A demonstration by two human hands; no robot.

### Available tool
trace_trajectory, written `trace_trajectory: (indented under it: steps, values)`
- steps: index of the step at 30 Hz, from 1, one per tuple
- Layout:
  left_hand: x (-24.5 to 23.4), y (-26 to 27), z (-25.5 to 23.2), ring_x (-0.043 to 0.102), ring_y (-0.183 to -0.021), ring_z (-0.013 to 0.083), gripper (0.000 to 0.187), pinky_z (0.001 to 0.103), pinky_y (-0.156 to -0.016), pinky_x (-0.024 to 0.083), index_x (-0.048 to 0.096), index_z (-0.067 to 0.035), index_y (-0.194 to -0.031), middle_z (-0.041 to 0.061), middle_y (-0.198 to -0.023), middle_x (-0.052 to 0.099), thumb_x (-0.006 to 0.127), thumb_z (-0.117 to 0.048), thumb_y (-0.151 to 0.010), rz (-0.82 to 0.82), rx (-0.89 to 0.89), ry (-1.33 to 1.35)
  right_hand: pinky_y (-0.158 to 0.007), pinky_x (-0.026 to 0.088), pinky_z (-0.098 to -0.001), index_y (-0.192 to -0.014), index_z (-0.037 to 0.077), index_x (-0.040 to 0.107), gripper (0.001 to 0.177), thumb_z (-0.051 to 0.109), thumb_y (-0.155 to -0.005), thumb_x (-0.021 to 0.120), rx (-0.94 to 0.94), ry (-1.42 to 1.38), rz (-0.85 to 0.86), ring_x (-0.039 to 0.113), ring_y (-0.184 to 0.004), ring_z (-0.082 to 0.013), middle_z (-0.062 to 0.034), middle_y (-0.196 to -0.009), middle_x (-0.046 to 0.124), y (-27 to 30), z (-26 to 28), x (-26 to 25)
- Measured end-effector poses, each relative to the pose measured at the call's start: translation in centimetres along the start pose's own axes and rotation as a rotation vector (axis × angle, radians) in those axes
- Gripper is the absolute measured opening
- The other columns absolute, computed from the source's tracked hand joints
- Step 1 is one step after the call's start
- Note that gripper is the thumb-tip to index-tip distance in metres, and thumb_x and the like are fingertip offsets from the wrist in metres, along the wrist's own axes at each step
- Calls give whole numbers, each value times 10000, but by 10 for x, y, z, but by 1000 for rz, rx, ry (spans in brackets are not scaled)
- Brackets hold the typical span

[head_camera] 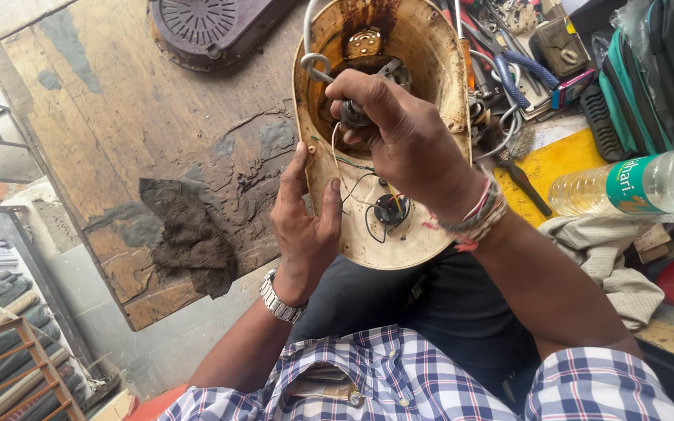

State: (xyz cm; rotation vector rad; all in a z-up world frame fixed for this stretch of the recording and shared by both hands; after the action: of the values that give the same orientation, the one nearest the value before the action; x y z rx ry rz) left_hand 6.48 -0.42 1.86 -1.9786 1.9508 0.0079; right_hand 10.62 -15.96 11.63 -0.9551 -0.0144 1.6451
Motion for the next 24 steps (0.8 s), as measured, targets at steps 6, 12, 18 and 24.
trace_trajectory:
  steps: [6,12,18,24]
  values:
    - [3,5,-17,647,-1293,340,599,401,-1065,554,428,19,-1503,282,-1370,629,691,-58,-971,-46,135,-178,-831,603,-359,-1428,72,382,629,75,-981,825,36,234,-247,718,-1037,-274,-175,-1198,652,1,11,-14]
    - [8,-6,-10,680,-1294,287,564,374,-1079,575,415,3,-1534,236,-1385,661,641,-41,-1019,-8,3,69,-849,624,-327,-1409,83,437,549,70,-1015,818,185,21,-166,758,-1027,-192,-77,-1109,691,19,-22,-41]
    - [6,-8,-13,639,-1342,309,566,388,-1150,518,428,14,-1525,253,-1409,640,665,-27,-1012,-3,81,-7,-953,607,-355,-1292,60,510,437,-62,-961,768,135,17,-647,707,-1096,-205,-82,-1180,657,88,-81,-135]
    - [5,-13,-11,664,-1305,303,572,389,-1118,559,419,2,-1530,261,-1399,641,656,-20,-1010,14,125,-46,-1102,608,-414,-1169,31,576,373,-170,-888,720,321,166,-835,697,-1206,-258,-121,-1266,683,144,-209,-138]
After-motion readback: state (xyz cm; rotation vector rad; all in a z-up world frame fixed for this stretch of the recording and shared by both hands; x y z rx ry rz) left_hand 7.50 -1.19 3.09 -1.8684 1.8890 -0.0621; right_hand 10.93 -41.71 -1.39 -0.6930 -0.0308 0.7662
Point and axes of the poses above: each hand's wrist, its own y-axis away from the middle knuckle, its own x-axis out of the palm, z = x × y, the point moved 7 cm from there along -y, towards the middle knuckle
